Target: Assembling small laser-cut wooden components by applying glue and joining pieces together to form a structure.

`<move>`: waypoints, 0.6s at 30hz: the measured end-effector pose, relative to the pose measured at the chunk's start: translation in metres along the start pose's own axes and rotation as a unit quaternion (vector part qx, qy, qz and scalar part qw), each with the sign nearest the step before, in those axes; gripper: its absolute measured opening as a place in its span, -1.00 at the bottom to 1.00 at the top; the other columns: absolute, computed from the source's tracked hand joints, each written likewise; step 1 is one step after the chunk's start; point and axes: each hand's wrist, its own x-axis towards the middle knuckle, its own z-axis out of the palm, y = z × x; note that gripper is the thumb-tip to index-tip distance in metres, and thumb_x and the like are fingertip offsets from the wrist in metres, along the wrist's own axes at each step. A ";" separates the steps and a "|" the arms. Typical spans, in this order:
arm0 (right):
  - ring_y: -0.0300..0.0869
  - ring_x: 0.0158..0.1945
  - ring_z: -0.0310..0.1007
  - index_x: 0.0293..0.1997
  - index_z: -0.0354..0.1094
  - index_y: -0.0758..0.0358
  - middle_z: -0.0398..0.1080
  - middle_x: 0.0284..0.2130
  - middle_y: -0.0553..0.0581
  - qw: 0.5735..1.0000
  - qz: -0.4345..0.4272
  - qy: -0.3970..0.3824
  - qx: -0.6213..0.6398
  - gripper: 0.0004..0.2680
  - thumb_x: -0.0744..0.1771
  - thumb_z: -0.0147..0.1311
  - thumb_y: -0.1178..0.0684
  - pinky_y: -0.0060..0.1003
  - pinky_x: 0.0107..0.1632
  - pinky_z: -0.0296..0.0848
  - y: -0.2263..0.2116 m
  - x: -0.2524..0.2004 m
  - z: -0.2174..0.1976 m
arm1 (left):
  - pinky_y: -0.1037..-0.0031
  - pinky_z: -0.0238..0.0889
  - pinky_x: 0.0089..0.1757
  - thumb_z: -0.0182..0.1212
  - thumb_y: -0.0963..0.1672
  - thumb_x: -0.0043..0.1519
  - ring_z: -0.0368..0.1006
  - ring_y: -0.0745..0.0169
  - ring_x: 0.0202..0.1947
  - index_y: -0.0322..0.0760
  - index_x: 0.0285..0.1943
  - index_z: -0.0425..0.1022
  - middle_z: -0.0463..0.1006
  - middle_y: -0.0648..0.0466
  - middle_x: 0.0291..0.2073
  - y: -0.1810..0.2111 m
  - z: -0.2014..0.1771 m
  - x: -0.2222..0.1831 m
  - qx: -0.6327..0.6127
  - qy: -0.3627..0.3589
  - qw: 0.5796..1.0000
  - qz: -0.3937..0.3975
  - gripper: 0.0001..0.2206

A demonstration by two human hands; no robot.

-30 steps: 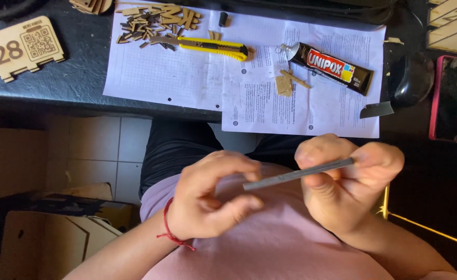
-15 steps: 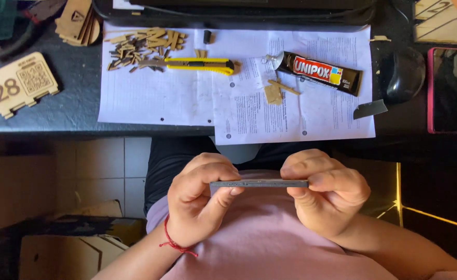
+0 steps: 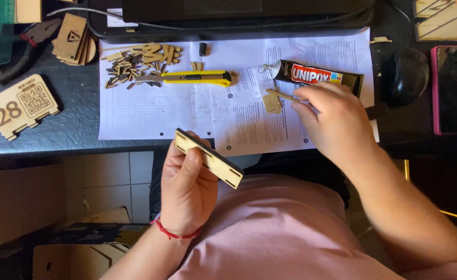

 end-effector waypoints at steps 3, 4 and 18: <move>0.04 -0.16 0.46 -0.05 0.50 0.32 0.49 -0.24 0.18 0.992 0.049 -0.061 -0.100 -0.85 0.33 0.22 0.13 -0.05 -0.12 0.44 0.011 0.003 0.009 | 0.52 0.40 -0.31 0.25 -0.14 0.25 0.44 0.41 -0.36 -0.26 0.09 0.42 0.51 0.17 -0.34 -0.003 0.001 0.006 0.018 0.054 0.998 -0.020 -0.74; 0.01 -0.20 0.45 -0.05 0.51 0.29 0.46 -0.28 0.14 0.987 0.053 -0.071 -0.132 -0.84 0.32 0.24 0.08 -0.04 -0.21 0.47 0.010 0.003 0.012 | 0.50 0.43 -0.40 0.23 -0.13 0.25 0.44 0.38 -0.41 -0.25 0.17 0.40 0.50 0.15 -0.36 -0.004 0.001 0.006 0.030 0.078 0.996 -0.030 -0.69; -0.02 -0.16 0.45 -0.05 0.46 0.43 0.48 -0.22 0.22 0.997 0.068 -0.036 -0.017 -0.95 0.42 0.11 0.30 -0.17 -0.02 0.35 0.012 -0.009 0.009 | 0.62 0.07 -0.63 0.02 -0.05 0.33 0.22 0.42 -0.60 -0.31 0.29 0.34 0.40 0.04 -0.41 -0.002 0.012 0.013 0.071 0.069 0.990 -0.102 -0.61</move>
